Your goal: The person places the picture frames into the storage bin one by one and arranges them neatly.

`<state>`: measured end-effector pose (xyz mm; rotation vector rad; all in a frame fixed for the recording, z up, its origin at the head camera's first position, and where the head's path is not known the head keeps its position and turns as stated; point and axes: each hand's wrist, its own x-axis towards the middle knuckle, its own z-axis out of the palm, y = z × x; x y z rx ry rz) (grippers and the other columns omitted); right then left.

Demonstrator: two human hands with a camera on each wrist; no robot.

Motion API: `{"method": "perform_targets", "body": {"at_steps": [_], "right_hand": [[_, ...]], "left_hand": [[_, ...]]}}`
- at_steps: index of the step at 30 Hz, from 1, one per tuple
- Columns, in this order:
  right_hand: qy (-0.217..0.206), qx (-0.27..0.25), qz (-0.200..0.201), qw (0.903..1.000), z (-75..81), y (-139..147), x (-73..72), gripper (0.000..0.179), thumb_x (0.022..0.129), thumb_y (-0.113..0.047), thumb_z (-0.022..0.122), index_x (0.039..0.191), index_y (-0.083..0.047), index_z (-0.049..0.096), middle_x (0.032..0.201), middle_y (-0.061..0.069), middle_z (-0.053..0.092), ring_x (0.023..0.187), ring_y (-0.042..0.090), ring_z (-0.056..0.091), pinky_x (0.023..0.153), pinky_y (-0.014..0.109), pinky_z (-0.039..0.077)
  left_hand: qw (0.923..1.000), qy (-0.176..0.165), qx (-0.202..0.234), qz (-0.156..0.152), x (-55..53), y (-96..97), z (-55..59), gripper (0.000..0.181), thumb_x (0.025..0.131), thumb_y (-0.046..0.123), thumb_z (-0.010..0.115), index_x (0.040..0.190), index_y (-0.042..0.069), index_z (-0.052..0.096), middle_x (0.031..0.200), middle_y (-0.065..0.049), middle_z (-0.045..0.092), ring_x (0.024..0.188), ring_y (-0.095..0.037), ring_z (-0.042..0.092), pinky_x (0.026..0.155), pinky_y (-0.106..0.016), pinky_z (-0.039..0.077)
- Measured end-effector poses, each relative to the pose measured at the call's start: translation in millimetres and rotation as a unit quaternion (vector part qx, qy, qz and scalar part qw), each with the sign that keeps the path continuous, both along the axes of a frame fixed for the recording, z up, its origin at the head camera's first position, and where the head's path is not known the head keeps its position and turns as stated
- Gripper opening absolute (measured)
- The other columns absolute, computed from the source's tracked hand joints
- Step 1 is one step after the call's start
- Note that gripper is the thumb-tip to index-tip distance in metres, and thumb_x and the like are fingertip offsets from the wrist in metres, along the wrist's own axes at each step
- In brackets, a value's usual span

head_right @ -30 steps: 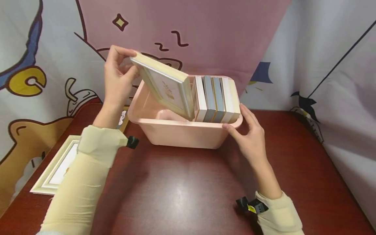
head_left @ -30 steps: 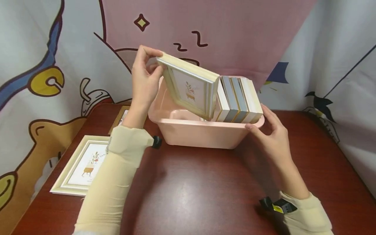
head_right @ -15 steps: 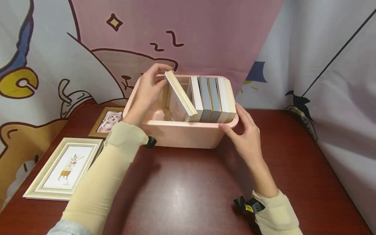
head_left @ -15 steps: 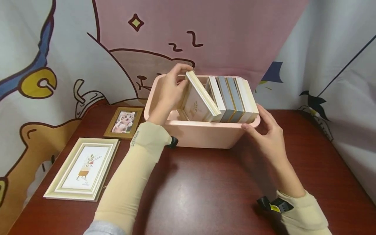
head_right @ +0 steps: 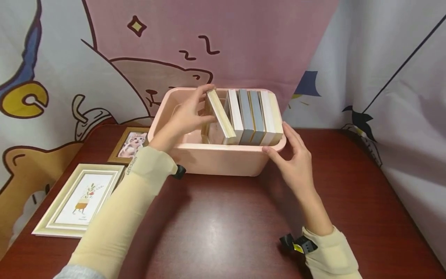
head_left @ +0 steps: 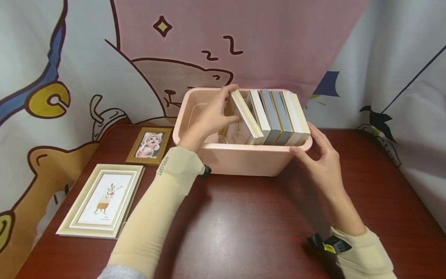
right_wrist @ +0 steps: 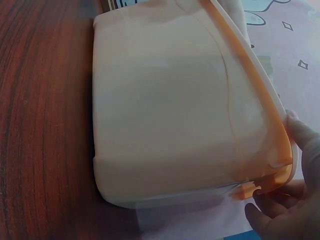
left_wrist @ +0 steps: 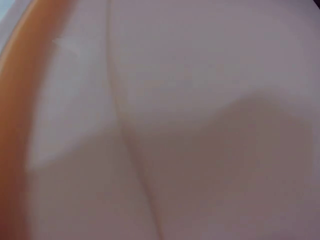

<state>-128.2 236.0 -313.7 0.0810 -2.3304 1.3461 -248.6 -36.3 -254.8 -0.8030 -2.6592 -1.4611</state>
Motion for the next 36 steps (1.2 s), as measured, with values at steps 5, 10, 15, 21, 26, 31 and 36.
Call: {"method": "perform_targets", "body": {"at_steps": [5, 10, 15, 21, 26, 31, 36], "right_hand": [[0.006, 0.004, 0.001, 1.0, 3.7, 0, -0.9, 0.072, 0.083, -0.011, 0.08, 0.147, -0.026, 0.05, 0.153, 0.002, 0.05, 0.135, -0.003, 0.045, 0.109, 0.007, 0.035], [0.011, 0.004, 0.004, 0.9999, 6.8, -1, -2.0, 0.072, 0.083, -0.011, 0.08, 0.147, -0.025, 0.05, 0.153, 0.002, 0.049, 0.135, -0.003, 0.045, 0.109, 0.007, 0.035], [0.016, 0.003, 0.003, 0.9999, 8.9, -2, -2.7, 0.072, 0.083, -0.01, 0.08, 0.147, -0.025, 0.05, 0.153, 0.002, 0.05, 0.135, -0.003, 0.045, 0.109, 0.008, 0.035], [0.014, 0.001, -0.008, 0.9999, 9.5, -1, -1.2, 0.071, 0.083, -0.011, 0.08, 0.146, -0.028, 0.051, 0.152, -0.001, 0.05, 0.135, -0.003, 0.046, 0.11, 0.01, 0.036], [0.0, 0.004, -0.011, 0.9999, 6.9, -1, 1.0, 0.07, 0.085, -0.014, 0.079, 0.147, -0.029, 0.049, 0.154, -0.002, 0.048, 0.136, -0.003, 0.044, 0.111, 0.009, 0.033], [-0.012, 0.008, -0.013, 0.9998, 2.2, -2, 3.9, 0.071, 0.086, -0.014, 0.078, 0.149, -0.029, 0.047, 0.155, 0.0, 0.047, 0.136, -0.004, 0.044, 0.109, 0.007, 0.033], [-0.021, 0.001, -0.013, 0.9997, -0.2, -3, 6.0, 0.072, 0.087, -0.015, 0.078, 0.149, -0.028, 0.046, 0.156, 0.0, 0.046, 0.137, -0.002, 0.044, 0.11, 0.007, 0.033]], "left_hand": [[0.9968, -0.016, -0.073, -0.026, 2.5, 4.0, -2.2, 0.104, 0.086, 0.015, 0.077, 0.158, 0.003, 0.003, 0.167, -0.015, 0.01, 0.156, -0.025, 0.014, 0.129, -0.032, 0.014], [0.9727, -0.057, -0.223, -0.025, 4.6, 5.9, -3.0, 0.072, 0.099, 0.04, 0.058, 0.15, -0.002, 0.029, 0.152, -0.02, 0.04, 0.14, -0.028, 0.043, 0.121, -0.037, 0.035], [0.9443, -0.095, -0.304, -0.083, 7.0, 6.9, -1.1, 0.051, 0.108, 0.045, 0.03, 0.13, 0.006, 0.055, 0.13, -0.01, 0.066, 0.121, -0.022, 0.061, 0.111, -0.037, 0.044], [0.9524, -0.104, -0.273, -0.088, 7.7, 11.6, 3.1, 0.055, 0.109, 0.046, 0.024, 0.123, 0.006, 0.058, 0.122, -0.009, 0.07, 0.105, -0.022, 0.071, 0.103, -0.035, 0.049], [0.957, -0.079, -0.268, -0.079, 8.2, 9.5, 3.8, 0.045, 0.107, 0.042, 0.039, 0.123, 0.007, 0.062, 0.115, -0.008, 0.072, 0.1, -0.022, 0.07, 0.09, -0.033, 0.053], [0.9705, -0.05, -0.223, -0.076, 9.2, 3.4, 2.9, 0.035, 0.101, 0.031, 0.057, 0.125, 0.006, 0.064, 0.115, -0.01, 0.072, 0.103, -0.023, 0.069, 0.089, -0.03, 0.055], [0.984, -0.022, -0.17, -0.048, 16.8, -12.6, 15.7, 0.033, 0.1, 0.024, 0.06, 0.127, 0.006, 0.063, 0.122, -0.01, 0.07, 0.114, -0.021, 0.066, 0.102, -0.032, 0.052]]}}
